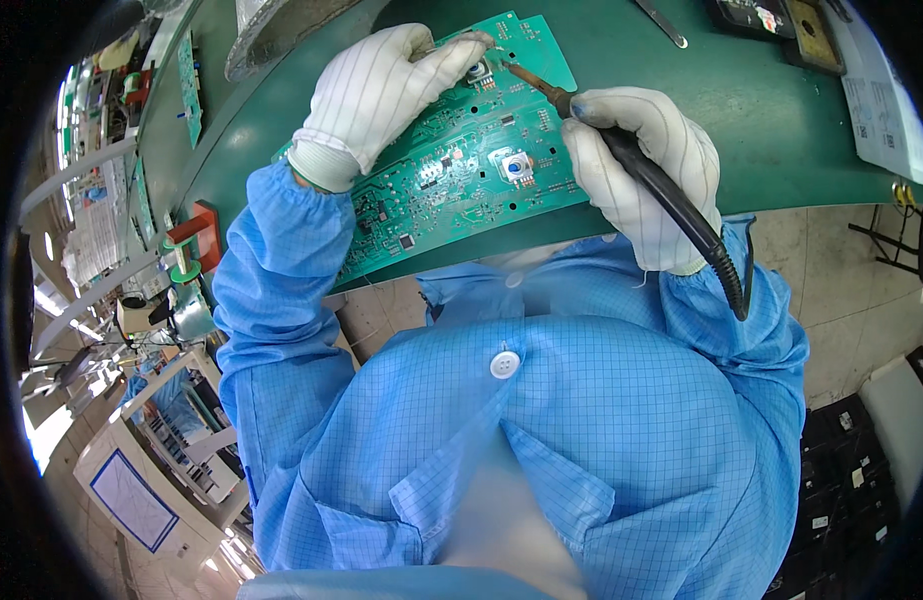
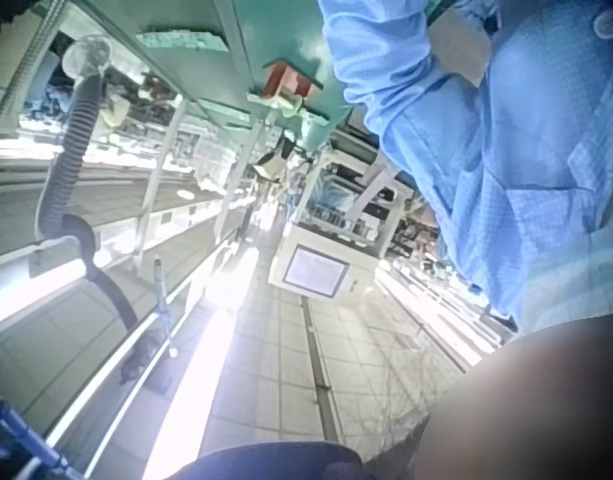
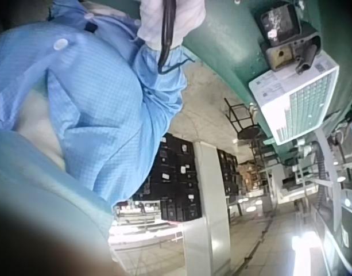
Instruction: Soldering electronic components onto a printed circuit board at a manual assembly station.
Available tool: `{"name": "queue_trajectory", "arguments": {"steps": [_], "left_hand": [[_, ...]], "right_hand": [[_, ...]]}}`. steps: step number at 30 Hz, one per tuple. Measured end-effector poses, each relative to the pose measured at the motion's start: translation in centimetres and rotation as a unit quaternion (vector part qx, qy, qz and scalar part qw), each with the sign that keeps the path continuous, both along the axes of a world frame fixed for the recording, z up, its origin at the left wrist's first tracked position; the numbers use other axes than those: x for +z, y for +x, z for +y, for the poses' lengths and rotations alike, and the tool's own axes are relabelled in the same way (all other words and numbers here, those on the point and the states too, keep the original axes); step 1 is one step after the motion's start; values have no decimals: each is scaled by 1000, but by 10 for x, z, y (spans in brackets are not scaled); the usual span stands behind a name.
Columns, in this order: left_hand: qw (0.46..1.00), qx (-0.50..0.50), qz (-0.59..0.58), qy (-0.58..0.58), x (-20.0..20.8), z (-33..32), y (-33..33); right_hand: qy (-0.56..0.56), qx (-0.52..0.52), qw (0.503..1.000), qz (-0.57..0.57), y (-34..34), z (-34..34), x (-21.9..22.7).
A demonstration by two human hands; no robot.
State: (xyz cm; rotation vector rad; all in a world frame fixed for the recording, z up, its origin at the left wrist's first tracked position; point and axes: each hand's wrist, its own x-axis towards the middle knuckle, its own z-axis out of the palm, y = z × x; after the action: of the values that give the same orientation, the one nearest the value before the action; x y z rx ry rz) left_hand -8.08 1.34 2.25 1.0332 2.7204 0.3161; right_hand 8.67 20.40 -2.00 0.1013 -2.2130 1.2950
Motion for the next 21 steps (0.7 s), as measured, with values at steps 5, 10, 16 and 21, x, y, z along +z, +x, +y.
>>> {"name": "queue_trajectory", "arguments": {"steps": [5, 10, 16, 21], "left_hand": [[955, -156, 251, 21, -3, -4, 13], [954, -67, 264, 123, 2, -27, 15], [975, 87, 160, 126, -3, -42, 35], [980, 43, 136, 141, -6, -44, 37]], "right_hand": [[6, -25, 999, -25, -1, -2, 10], [226, -47, 969, 87, 0, -9, 33], [164, 33, 982, 85, -5, -41, 42], [215, 61, 966, 129, -18, -52, 34]]}}
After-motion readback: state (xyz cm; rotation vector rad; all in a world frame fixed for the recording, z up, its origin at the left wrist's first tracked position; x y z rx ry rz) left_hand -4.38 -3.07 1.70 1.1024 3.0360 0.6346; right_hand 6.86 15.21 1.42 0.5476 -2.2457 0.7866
